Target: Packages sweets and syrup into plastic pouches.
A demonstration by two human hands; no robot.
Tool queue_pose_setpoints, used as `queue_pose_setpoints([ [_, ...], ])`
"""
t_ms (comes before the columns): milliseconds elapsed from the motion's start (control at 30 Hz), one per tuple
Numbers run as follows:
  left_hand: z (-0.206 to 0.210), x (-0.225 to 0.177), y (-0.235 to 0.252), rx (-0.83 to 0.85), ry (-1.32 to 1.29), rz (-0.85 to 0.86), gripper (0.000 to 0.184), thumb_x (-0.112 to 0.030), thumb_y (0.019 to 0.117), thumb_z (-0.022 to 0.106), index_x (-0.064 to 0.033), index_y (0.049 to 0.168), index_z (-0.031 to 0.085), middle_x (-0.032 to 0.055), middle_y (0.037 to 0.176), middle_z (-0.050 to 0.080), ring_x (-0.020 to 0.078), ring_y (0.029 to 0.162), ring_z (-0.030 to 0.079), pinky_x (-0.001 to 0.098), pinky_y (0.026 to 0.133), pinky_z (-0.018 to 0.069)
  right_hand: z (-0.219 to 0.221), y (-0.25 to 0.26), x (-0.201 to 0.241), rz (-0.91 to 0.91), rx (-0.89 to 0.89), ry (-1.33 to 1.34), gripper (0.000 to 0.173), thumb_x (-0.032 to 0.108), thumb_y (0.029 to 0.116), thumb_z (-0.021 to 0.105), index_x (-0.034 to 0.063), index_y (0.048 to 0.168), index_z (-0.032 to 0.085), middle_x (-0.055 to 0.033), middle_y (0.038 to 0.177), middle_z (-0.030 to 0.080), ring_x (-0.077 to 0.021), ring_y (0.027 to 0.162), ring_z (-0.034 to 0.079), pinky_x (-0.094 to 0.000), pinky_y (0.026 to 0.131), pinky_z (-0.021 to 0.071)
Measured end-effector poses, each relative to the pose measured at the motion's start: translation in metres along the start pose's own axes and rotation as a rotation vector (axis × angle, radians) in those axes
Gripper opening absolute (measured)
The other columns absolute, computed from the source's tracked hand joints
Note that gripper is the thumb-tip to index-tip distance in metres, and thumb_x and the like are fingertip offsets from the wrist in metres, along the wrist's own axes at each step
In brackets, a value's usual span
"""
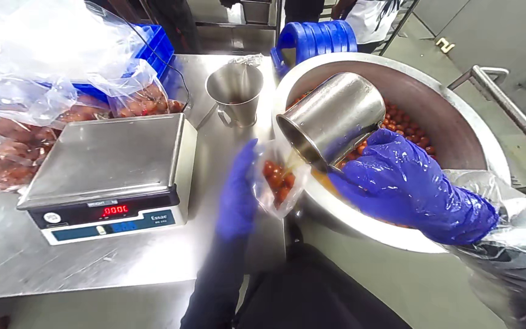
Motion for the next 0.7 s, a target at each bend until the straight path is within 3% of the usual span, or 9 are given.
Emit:
queue_pose_setpoints([
  [67,0.002,0.000,0.000,0.030,0.014,0.010,0.036,-0.014,0.1088,0.039,-0.0052,0.142,0.051,0.0069,0.118,0.069,0.0117,0.103,0.068,0.0288,0.086,0.0589,0.029,-0.001,0.011,-0.014,-0.067,0.139,0.020,0.036,0.0951,0.057,0.0242,0.090,0.072,0.0059,0.078,0.062,-0.0124,0.075,0.058,-0.0390,0.075,0.0447],
  [167,0.002,-0.001,0.000,0.017,0.073,0.002,0.036,-0.012,0.1074,0.043,-0.0049,0.142,0.050,0.0054,0.114,0.070,0.0097,0.098,0.069,0.0260,0.081,0.0598,0.035,0.000,0.015,-0.036,-0.088,0.166,0.021,0.038,0.0961,0.057,0.0250,0.089,0.071,0.0078,0.075,0.060,-0.0098,0.074,0.058,-0.0373,0.074,0.0456],
  [233,0.001,-0.001,0.000,-0.021,0.125,-0.001,0.035,-0.012,0.1070,0.044,-0.0048,0.141,0.052,0.0047,0.112,0.070,0.0088,0.095,0.069,0.0249,0.079,0.0592,0.020,0.007,0.015,-0.051,-0.209,0.214,0.023,0.040,0.0943,0.061,0.0241,0.082,0.071,0.0084,0.070,0.057,-0.0081,0.069,0.055,-0.0348,0.071,0.0438],
  [300,-0.001,-0.002,0.001,-0.045,0.165,-0.011,0.035,-0.013,0.1072,0.044,-0.0052,0.139,0.053,0.0036,0.111,0.070,0.0077,0.094,0.068,0.0244,0.078,0.0587,-0.019,0.027,0.022,-0.021,-0.309,0.261,0.025,0.033,0.0912,0.066,0.0192,0.070,0.067,0.0055,0.063,0.054,-0.0082,0.063,0.053,-0.0295,0.066,0.0427],
  [367,0.000,-0.002,0.001,-0.047,0.174,-0.036,0.034,-0.014,0.1077,0.042,-0.0058,0.139,0.054,0.0027,0.111,0.069,0.0068,0.092,0.068,0.0238,0.077,0.0577,-0.058,0.050,0.029,0.144,-0.202,0.295,0.027,0.024,0.0863,0.067,0.0119,0.063,0.061,-0.0011,0.059,0.054,-0.0106,0.064,0.053,-0.0246,0.063,0.0400],
  [467,0.001,-0.005,0.003,-0.043,0.180,-0.069,0.033,-0.014,0.1078,0.042,-0.0067,0.137,0.056,0.0030,0.111,0.070,0.0070,0.092,0.068,0.0233,0.076,0.0575,-0.059,0.047,0.013,0.276,-0.260,0.498,0.025,0.024,0.0850,0.072,0.0088,0.066,0.066,0.0005,0.064,0.059,-0.0020,0.067,0.054,-0.0165,0.062,0.0408],
  [567,0.004,-0.010,0.008,-0.031,0.203,-0.125,0.030,-0.014,0.1072,0.044,-0.0075,0.133,0.059,0.0026,0.104,0.070,0.0067,0.085,0.068,0.0220,0.071,0.0567,-0.048,0.037,-0.006,0.472,-0.242,0.705,0.018,0.023,0.0839,0.077,0.0142,0.071,0.069,0.0118,0.071,0.059,0.0099,0.068,0.053,-0.0087,0.060,0.0434],
  [633,0.010,-0.016,0.012,0.013,0.218,-0.151,0.028,-0.013,0.1075,0.044,-0.0068,0.131,0.059,0.0015,0.098,0.070,0.0041,0.077,0.066,0.0179,0.063,0.0550,-0.045,0.030,-0.017,0.622,-0.268,0.840,0.015,0.018,0.0810,0.078,0.0203,0.071,0.067,0.0174,0.068,0.060,0.0117,0.062,0.053,-0.0081,0.056,0.0453],
  [700,0.017,-0.024,0.018,0.097,0.258,-0.172,0.028,-0.012,0.1074,0.043,-0.0071,0.131,0.058,0.0006,0.096,0.070,0.0032,0.075,0.067,0.0166,0.060,0.0547,-0.043,0.021,-0.027,0.777,-0.302,0.938,0.014,0.013,0.0780,0.079,0.0235,0.074,0.070,0.0177,0.067,0.064,0.0092,0.059,0.057,-0.0105,0.054,0.0492],
])
Point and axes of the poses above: each hand's wrist, its own y-axis towards the middle knuckle, its own z-axis out of the palm, x = y × z, the point moved 9 cm from there along y, towards the middle knuckle
